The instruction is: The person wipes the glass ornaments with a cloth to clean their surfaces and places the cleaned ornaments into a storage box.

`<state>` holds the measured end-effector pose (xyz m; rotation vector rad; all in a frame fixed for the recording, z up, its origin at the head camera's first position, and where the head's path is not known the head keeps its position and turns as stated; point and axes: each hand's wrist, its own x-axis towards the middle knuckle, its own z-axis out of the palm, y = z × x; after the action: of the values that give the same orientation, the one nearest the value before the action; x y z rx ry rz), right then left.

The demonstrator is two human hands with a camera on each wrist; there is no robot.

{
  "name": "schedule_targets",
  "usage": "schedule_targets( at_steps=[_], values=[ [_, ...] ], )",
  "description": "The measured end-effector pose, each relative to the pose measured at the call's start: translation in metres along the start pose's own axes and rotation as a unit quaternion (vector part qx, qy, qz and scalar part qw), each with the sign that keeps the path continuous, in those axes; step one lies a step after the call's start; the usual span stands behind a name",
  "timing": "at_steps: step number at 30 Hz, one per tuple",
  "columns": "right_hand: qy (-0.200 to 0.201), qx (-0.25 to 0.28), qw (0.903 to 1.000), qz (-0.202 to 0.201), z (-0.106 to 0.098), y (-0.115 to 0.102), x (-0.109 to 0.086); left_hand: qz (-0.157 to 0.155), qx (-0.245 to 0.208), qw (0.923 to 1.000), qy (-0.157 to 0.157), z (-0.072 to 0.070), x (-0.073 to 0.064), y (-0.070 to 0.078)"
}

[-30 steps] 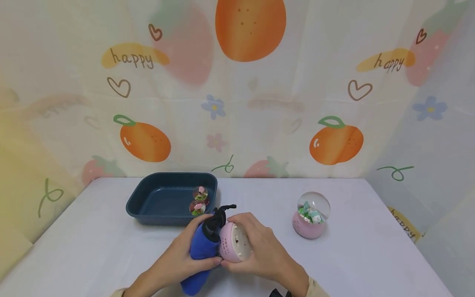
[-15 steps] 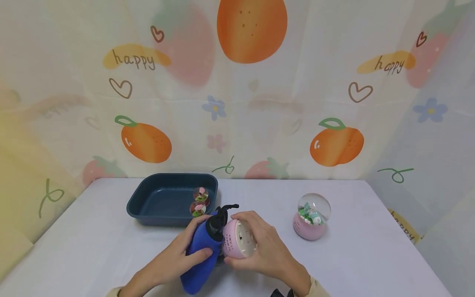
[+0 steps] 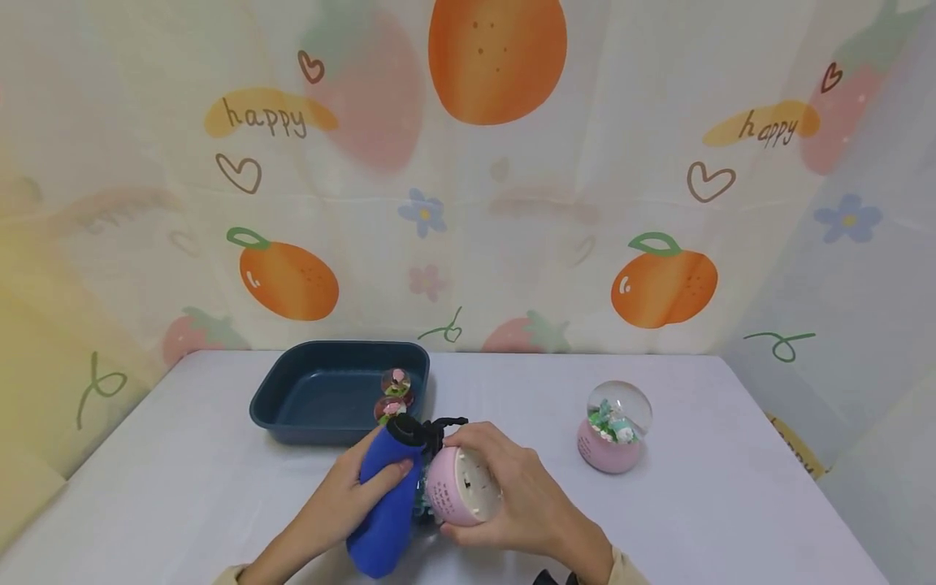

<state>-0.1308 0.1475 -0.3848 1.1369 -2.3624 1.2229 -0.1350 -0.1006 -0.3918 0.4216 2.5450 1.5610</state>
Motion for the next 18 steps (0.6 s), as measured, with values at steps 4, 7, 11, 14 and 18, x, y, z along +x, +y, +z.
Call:
schedule_targets(
  at_steps=[4, 7, 11, 14, 18],
  values=[
    [-0.001, 0.005, 0.9997, -0.022, 0.000, -0.001, 0.000, -0.010, -0.032, 0.9994, 0.006, -0.002, 0.002, -0.002],
    [0.006, 0.022, 0.9989, -0.040, -0.001, -0.001, 0.001, -0.013, -0.068, 0.9973, -0.024, -0.003, 0.002, -0.003],
    [0.014, 0.044, 0.9971, -0.060, -0.001, -0.001, 0.001, -0.008, -0.107, 0.9912, -0.078, -0.006, 0.001, -0.002],
    [0.020, 0.042, 0.9958, -0.078, 0.000, 0.000, 0.001, -0.011, -0.113, 0.9880, -0.105, -0.010, 0.001, -0.002],
    [0.027, 0.038, 0.9941, -0.098, 0.002, 0.002, 0.000, -0.025, -0.119, 0.9845, -0.127, -0.013, 0.002, -0.003]
  ],
)
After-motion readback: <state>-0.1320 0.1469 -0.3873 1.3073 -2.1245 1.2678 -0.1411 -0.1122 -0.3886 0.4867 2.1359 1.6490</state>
